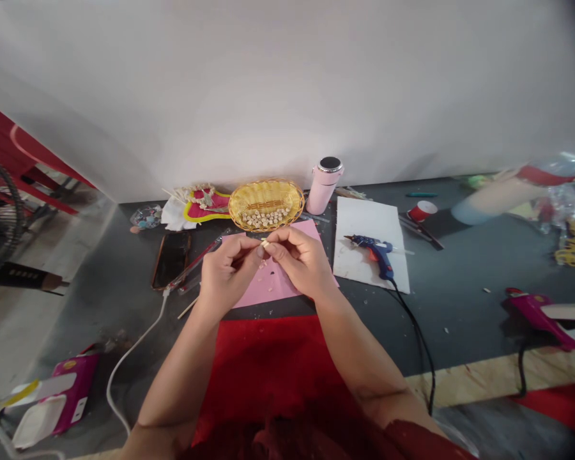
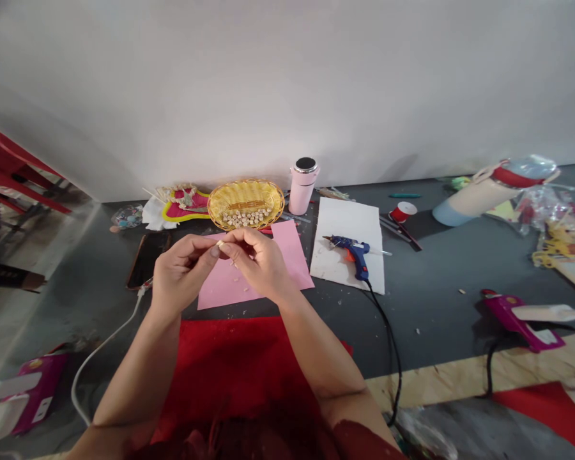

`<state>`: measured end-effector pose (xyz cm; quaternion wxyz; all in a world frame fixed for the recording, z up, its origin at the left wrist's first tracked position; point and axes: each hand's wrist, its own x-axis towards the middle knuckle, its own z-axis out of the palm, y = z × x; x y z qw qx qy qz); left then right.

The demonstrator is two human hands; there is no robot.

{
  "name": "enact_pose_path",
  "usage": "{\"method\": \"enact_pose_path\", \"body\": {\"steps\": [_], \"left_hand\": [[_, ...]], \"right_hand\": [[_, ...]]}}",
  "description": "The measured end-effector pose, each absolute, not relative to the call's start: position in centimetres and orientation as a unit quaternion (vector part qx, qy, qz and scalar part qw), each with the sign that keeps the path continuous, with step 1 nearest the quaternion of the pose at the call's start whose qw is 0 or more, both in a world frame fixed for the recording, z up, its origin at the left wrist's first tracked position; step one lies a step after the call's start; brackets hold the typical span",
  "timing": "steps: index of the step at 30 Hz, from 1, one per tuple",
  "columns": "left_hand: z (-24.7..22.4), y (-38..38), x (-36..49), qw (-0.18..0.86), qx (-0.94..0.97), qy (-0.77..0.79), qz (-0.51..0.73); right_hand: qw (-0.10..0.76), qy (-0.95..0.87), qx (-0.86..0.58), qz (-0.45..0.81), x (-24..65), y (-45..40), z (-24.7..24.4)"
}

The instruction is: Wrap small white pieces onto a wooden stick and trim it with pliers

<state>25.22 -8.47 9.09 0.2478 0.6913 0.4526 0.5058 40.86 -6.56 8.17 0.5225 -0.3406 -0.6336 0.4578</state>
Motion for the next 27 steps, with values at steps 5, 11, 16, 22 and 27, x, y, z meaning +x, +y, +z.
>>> {"method": "enact_pose_path", "body": {"steps": [5,11,16,22,27], "left_hand": [[9.08,-8.46,25.20,0.253,0.692,0.450,0.505],[9.01,-8.47,25.16,0.249,0.693,0.448,0.507],[9.09,-8.42,25.28,0.256,0.693,0.441,0.510],[9.27,-8.53,25.31,0.262,0.691,0.444,0.507],[9.27,-8.53,25.29,0.268,0.689,0.440,0.510]], "right_hand": [[0.520,-0.631,-0.339,0.465,40.91,-6.59,8.20],[0.521,-0.630,-0.335,0.469,40.97,-6.63,8.21],[0.518,-0.631,-0.338,0.468,40.97,-6.62,8.30],[0.521,-0.628,-0.337,0.470,40.98,-6.60,8.22],[0.517,-0.630,-0.342,0.468,41.00,-6.57,8.15]]}}
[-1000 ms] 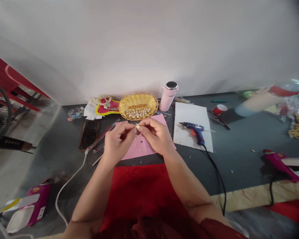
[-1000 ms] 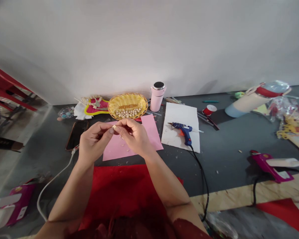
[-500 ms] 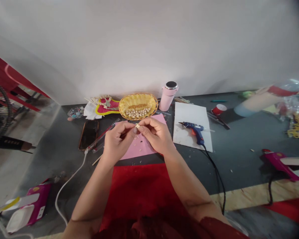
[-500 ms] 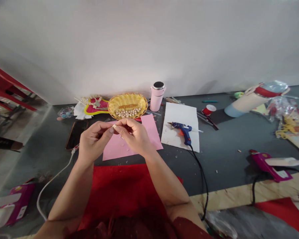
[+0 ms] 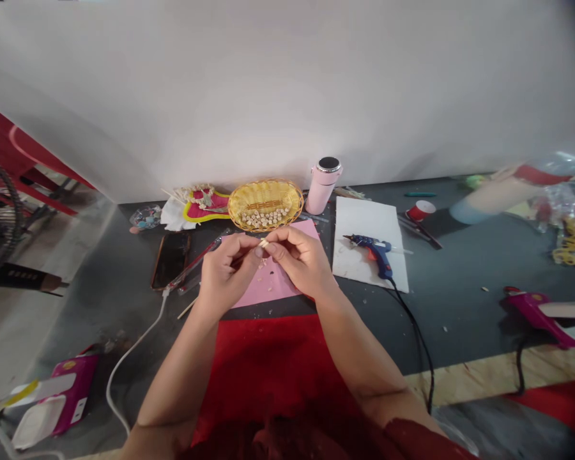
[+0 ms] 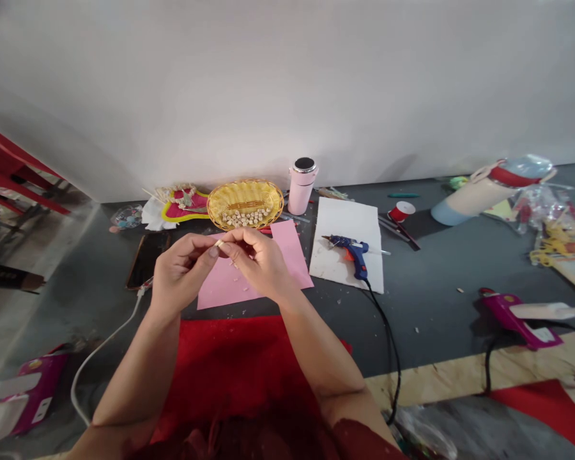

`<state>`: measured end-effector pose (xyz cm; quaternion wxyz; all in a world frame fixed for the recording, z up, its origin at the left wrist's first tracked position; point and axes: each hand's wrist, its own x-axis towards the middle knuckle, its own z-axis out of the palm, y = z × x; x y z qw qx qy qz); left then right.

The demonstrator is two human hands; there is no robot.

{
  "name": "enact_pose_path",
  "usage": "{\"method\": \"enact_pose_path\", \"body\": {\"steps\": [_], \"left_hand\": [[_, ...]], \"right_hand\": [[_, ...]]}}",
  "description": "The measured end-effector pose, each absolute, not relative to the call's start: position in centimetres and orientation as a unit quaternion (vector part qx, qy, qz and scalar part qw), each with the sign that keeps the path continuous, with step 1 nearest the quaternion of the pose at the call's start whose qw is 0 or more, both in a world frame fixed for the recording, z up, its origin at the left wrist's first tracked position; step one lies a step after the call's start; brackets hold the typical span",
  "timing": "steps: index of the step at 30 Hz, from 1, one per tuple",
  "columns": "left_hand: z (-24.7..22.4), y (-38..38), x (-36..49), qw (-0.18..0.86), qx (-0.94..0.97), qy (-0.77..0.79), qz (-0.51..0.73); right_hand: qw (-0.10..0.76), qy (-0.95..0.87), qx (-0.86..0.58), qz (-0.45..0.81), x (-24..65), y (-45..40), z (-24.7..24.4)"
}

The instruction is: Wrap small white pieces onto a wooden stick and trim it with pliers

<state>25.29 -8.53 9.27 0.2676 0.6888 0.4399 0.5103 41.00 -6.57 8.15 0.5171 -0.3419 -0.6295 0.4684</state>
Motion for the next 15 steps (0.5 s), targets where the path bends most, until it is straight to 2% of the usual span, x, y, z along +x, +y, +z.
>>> {"method": "enact_pose_path", "body": {"steps": [15], "left_hand": [[8.98,-8.42,24.96,0.260,0.695,0.433,0.511]], "right_hand": [[0.526,-0.667,-0.347,0.397,41.03,-6.85,8.55]]}}
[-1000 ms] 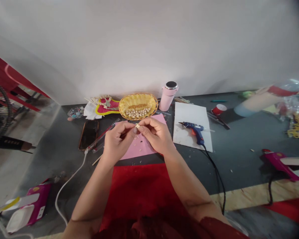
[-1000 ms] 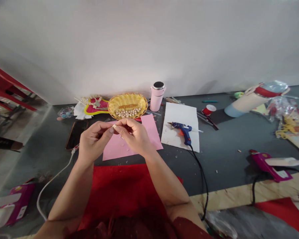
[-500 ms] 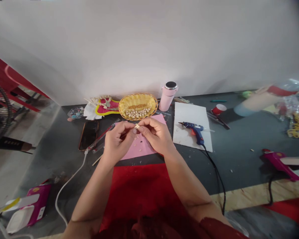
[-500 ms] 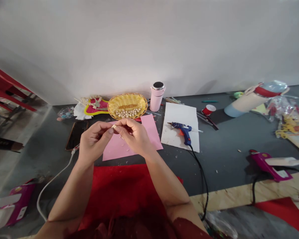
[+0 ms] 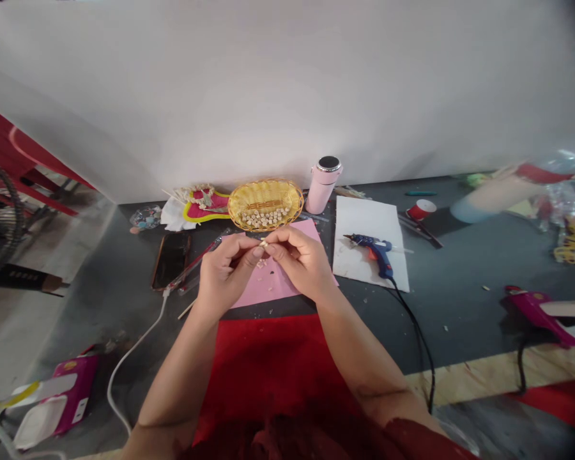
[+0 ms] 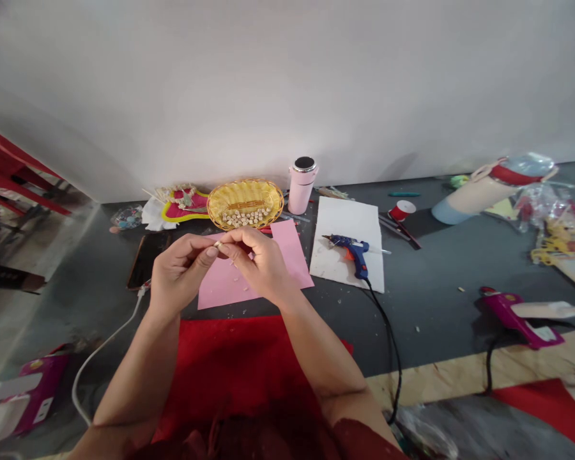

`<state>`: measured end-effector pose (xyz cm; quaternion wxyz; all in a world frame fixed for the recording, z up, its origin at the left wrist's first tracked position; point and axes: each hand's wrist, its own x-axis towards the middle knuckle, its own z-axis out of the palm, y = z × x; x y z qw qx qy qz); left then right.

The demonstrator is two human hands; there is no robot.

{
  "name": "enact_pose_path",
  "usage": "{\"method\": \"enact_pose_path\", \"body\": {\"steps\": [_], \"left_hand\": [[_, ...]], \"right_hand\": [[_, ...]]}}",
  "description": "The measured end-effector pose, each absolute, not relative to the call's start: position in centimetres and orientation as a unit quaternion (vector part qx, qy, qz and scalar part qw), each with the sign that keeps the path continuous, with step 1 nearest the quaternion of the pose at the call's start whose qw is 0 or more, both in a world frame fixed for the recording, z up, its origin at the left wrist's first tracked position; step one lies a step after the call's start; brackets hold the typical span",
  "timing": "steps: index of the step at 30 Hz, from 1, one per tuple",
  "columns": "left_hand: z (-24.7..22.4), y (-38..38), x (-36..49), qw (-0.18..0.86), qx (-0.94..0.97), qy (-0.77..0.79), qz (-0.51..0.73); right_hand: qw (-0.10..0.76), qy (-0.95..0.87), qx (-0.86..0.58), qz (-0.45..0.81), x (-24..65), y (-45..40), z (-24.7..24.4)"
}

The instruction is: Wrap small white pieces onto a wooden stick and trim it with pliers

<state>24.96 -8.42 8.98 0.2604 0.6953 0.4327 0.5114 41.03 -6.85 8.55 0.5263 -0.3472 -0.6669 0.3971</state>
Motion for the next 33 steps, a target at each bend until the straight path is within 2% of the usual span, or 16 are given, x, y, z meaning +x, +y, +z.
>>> {"method": "enact_pose_path", "body": {"steps": [16,33], "left_hand": [[8.79,-8.31,25.16,0.263,0.699,0.430,0.507],[8.76,-8.22,25.23,0.247,0.700,0.441,0.506]], "right_hand": [[0.522,-0.641,-0.342,0.446,41.23,-6.68,8.41],[0.506,-0.645,-0.360,0.445,41.23,-6.86,8.55]]}}
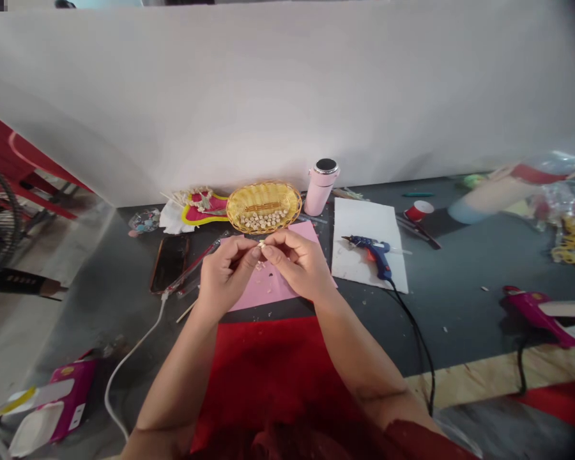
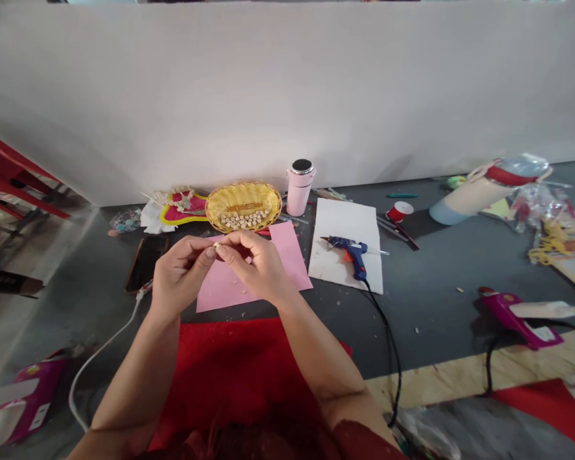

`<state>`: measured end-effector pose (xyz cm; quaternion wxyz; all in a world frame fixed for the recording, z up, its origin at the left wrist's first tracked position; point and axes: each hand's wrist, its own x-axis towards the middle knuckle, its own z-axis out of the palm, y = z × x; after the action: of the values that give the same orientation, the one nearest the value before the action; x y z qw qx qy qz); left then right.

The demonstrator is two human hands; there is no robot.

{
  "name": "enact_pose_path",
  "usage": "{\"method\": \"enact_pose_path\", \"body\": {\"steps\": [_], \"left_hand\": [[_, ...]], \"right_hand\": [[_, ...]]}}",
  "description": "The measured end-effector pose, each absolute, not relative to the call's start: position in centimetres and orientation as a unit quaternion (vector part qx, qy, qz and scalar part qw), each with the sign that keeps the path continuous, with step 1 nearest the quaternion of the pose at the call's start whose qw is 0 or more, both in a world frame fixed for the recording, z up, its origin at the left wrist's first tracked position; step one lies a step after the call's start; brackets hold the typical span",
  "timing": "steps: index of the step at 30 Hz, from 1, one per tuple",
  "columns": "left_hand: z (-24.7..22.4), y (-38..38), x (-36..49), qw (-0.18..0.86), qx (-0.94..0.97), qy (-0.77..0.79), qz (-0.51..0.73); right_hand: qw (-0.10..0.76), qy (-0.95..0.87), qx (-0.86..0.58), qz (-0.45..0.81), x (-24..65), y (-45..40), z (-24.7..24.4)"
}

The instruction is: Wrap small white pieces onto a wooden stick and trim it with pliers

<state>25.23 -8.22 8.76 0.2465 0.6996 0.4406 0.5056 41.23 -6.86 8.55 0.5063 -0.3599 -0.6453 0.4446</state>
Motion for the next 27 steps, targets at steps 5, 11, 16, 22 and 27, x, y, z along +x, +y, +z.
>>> {"method": "enact_pose_path", "body": {"steps": [5,11,16,22,27], "left_hand": [[8.71,-8.23,25.27,0.234,0.706,0.436,0.507],[8.86,-8.32,25.39,0.198,0.716,0.438,0.507],[8.85,-8.37,25.28,0.187,0.724,0.444,0.493],[8.86,-8.37,25.31,0.180,0.725,0.444,0.495],[8.84,-8.53,25.55,0.177,0.709,0.458,0.505]], "right_hand": [[0.512,-0.646,-0.354,0.443,41.27,-6.92,8.66],[0.512,-0.644,-0.351,0.447,41.33,-6.75,8.53],[0.505,-0.643,-0.357,0.451,41.32,-6.63,8.33],[0.515,-0.642,-0.355,0.443,41.18,-6.68,8.25],[0.520,-0.641,-0.357,0.437,41.05,-6.76,8.19]]}}
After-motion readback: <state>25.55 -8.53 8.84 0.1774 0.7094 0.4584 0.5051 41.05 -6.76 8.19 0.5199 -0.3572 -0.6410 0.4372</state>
